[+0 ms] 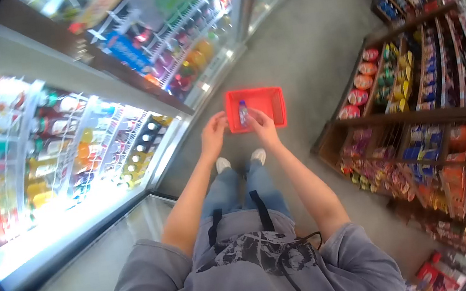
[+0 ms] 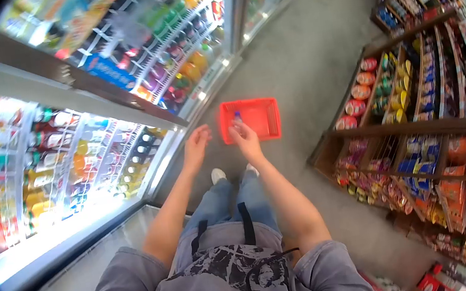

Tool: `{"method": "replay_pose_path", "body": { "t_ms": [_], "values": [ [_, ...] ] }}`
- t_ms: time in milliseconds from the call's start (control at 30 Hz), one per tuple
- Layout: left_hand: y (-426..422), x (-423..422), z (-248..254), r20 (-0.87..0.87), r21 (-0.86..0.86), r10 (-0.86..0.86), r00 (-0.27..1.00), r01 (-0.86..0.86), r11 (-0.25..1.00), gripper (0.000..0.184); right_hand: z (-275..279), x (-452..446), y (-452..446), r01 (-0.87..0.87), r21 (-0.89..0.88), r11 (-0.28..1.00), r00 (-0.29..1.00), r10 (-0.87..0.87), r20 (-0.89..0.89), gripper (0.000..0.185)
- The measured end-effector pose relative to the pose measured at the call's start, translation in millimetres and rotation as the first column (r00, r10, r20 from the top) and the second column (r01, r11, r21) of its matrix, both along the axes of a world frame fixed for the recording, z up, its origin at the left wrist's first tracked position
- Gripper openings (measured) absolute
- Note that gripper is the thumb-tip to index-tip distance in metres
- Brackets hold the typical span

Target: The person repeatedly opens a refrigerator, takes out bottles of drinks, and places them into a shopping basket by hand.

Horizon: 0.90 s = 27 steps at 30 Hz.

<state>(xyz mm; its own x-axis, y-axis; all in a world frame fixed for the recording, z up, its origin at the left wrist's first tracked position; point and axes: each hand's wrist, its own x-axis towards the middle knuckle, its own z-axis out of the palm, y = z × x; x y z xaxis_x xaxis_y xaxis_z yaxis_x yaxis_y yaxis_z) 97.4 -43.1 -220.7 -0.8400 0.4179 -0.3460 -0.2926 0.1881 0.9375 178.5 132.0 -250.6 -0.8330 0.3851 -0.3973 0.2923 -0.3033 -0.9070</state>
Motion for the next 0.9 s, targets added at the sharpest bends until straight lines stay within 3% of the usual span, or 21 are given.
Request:
{"method": "replay_pose_path", "body": {
  "t_ms": [100,233,300,433,533,633,900],
  "values": [
    [-34,10,39,-0.104,0.061,0.056,0.993,-0.050,0.997,0.035,37,-7,-23,-0.125,-0.011,0.992,0.979,0.121,-0.164,0.037],
    [-72,9,92,-0.220,0.113,0.172,0.960,-0.150,0.982,0.034,111,-24,-53,-0.335,0.053,0.941,0.913,0.338,-0.230,0.039],
    [-86,6,124,-0.200,0.221,0.274,0.941,-0.229,0.948,0.031,152,-45,-65,-0.410,0.071,0.909,0.866,0.413,-0.282,0.040],
    [-110,-3,201,-0.312,0.411,0.414,0.855,-0.271,0.870,0.030,210,-69,-89,-0.488,0.091,0.868,0.766,0.475,-0.432,0.041],
    [-126,-17,251,-0.348,0.392,0.478,0.806,-0.338,0.855,0.030,251,-97,-107,-0.604,0.033,0.796,0.631,0.503,-0.591,0.041],
    [-139,-18,301,-0.374,0.442,0.566,0.734,-0.395,0.805,0.030,307,-105,-124,-0.625,0.074,0.777,0.635,0.561,-0.530,0.041],
    [-193,-11,375,-0.574,0.480,0.670,0.471,-0.469,0.741,0.029,375,-131,-180,-0.737,0.185,0.651,0.405,0.643,-0.650,0.040]
  ]
}}
